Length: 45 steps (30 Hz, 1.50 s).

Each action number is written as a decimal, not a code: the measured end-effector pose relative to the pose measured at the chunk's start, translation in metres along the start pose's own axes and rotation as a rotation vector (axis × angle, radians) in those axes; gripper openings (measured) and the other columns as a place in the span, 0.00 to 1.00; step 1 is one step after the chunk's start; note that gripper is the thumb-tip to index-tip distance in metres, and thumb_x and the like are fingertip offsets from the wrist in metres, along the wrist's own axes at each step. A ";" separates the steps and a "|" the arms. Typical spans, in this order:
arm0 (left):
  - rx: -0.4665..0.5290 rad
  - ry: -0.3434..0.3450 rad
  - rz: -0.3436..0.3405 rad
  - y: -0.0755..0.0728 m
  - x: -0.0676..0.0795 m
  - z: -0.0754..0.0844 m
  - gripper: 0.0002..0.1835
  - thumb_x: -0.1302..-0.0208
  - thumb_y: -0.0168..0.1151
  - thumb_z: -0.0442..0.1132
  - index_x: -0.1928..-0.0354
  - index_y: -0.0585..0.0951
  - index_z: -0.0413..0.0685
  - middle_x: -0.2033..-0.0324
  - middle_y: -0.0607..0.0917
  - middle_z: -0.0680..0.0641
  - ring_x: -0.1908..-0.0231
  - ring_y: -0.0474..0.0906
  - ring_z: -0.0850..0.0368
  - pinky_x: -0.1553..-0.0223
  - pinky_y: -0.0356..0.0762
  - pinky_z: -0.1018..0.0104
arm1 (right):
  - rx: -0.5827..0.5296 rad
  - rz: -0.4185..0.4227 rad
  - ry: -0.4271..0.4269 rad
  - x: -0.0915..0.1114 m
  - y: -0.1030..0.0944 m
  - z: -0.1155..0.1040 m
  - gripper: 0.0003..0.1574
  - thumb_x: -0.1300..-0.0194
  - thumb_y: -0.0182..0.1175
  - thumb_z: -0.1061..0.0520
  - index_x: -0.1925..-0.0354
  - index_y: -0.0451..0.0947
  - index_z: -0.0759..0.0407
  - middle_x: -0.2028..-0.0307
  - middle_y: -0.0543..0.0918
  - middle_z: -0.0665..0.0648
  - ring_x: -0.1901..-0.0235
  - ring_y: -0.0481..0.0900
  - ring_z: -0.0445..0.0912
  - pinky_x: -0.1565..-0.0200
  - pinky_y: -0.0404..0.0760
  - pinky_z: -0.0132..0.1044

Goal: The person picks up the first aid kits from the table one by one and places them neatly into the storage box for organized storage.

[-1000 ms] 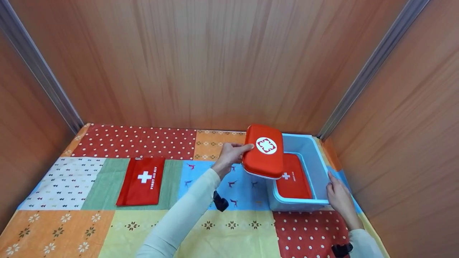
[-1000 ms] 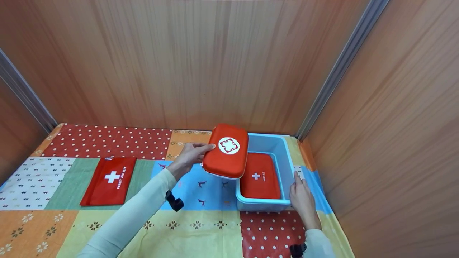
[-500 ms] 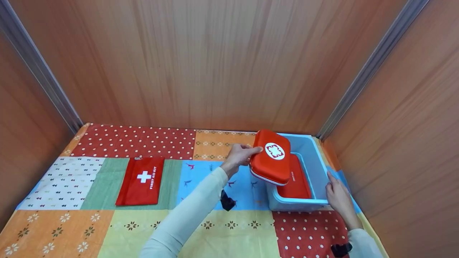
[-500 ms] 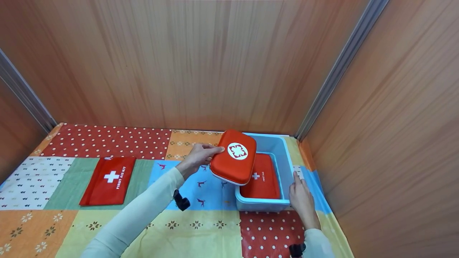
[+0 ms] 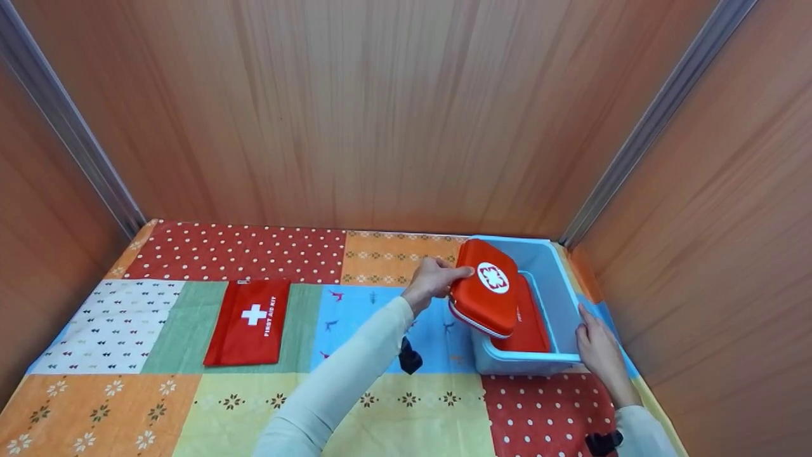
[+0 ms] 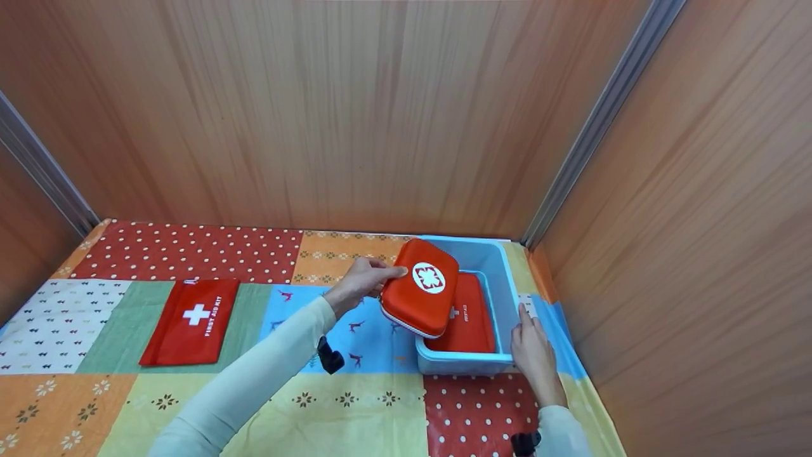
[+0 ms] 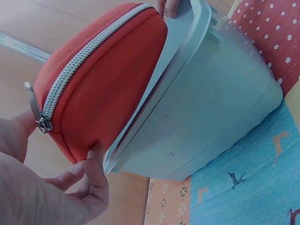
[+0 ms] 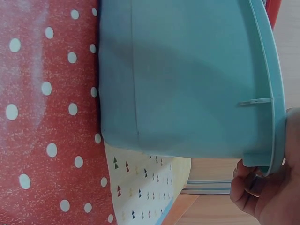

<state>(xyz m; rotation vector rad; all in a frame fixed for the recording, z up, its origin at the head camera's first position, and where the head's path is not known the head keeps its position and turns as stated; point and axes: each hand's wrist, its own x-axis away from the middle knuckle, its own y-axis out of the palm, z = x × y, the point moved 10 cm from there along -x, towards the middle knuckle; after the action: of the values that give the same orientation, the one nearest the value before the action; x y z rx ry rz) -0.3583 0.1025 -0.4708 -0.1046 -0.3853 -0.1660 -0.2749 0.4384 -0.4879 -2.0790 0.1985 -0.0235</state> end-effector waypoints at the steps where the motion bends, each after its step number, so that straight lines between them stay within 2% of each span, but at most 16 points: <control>1: -0.003 -0.001 0.001 0.001 0.000 0.000 0.24 0.50 0.76 0.54 0.57 0.77 0.51 0.64 0.86 0.49 0.68 0.87 0.54 0.67 0.84 0.65 | -0.003 -0.003 0.003 0.000 0.000 0.001 0.34 0.24 0.41 0.58 0.25 0.49 0.63 0.40 0.68 0.74 0.42 0.70 0.68 0.44 0.74 0.63; 4: -0.011 0.009 -0.004 0.004 -0.001 0.002 0.24 0.50 0.76 0.53 0.57 0.78 0.51 0.65 0.87 0.49 0.69 0.87 0.54 0.68 0.85 0.64 | -0.007 -0.007 0.008 0.001 0.000 0.001 0.34 0.23 0.41 0.57 0.25 0.48 0.62 0.40 0.68 0.74 0.42 0.70 0.68 0.44 0.75 0.63; 9: -0.023 0.034 -0.017 0.011 0.000 0.006 0.24 0.50 0.77 0.51 0.55 0.77 0.50 0.66 0.87 0.49 0.70 0.87 0.53 0.69 0.85 0.64 | 0.014 0.044 -0.028 0.000 -0.003 -0.001 0.32 0.25 0.42 0.59 0.27 0.55 0.66 0.44 0.72 0.75 0.48 0.73 0.68 0.47 0.76 0.60; 17: -0.032 0.032 -0.011 0.021 0.002 0.006 0.25 0.49 0.77 0.50 0.54 0.76 0.50 0.67 0.87 0.50 0.71 0.87 0.54 0.69 0.84 0.64 | -0.002 0.013 -0.002 -0.001 -0.001 0.000 0.33 0.25 0.42 0.59 0.26 0.51 0.64 0.38 0.67 0.75 0.39 0.68 0.69 0.41 0.70 0.64; 28: -0.059 0.021 -0.043 0.035 0.004 0.008 0.25 0.49 0.77 0.48 0.53 0.77 0.50 0.67 0.87 0.50 0.72 0.86 0.55 0.68 0.85 0.62 | -0.020 -0.024 0.024 0.001 0.002 0.001 0.34 0.23 0.42 0.57 0.24 0.47 0.61 0.36 0.65 0.73 0.37 0.66 0.68 0.42 0.72 0.63; 31: -0.068 0.052 -0.056 0.041 0.006 0.011 0.26 0.49 0.77 0.47 0.50 0.77 0.50 0.66 0.86 0.51 0.68 0.86 0.54 0.67 0.85 0.62 | -0.020 -0.021 0.022 0.001 0.002 0.000 0.34 0.23 0.41 0.57 0.24 0.48 0.61 0.36 0.65 0.73 0.37 0.65 0.68 0.41 0.72 0.63; 36: -0.117 0.128 -0.067 0.047 0.010 0.013 0.28 0.49 0.76 0.41 0.46 0.75 0.51 0.60 0.84 0.52 0.57 0.84 0.48 0.61 0.84 0.59 | -0.010 0.008 0.003 0.001 0.002 -0.001 0.33 0.24 0.41 0.57 0.26 0.52 0.63 0.39 0.68 0.74 0.39 0.68 0.69 0.42 0.73 0.63; 39: -0.146 0.142 -0.055 0.046 0.009 0.011 0.28 0.48 0.75 0.39 0.44 0.75 0.52 0.58 0.84 0.52 0.54 0.83 0.49 0.58 0.84 0.57 | -0.001 0.020 -0.008 0.000 0.001 -0.002 0.33 0.25 0.41 0.58 0.26 0.53 0.65 0.38 0.67 0.75 0.39 0.68 0.69 0.42 0.72 0.64; 45: -0.203 0.117 -0.007 0.038 0.005 0.005 0.17 0.45 0.74 0.42 0.55 0.80 0.50 0.65 0.83 0.53 0.59 0.80 0.55 0.61 0.84 0.59 | 0.000 -0.002 0.008 0.000 0.000 -0.001 0.33 0.24 0.41 0.58 0.25 0.49 0.63 0.37 0.66 0.74 0.40 0.68 0.68 0.43 0.73 0.63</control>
<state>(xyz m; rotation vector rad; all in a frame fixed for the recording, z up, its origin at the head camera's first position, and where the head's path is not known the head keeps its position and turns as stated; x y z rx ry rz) -0.3486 0.1393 -0.4663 -0.2928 -0.2513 -0.2170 -0.2745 0.4377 -0.4880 -2.0795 0.2018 -0.0331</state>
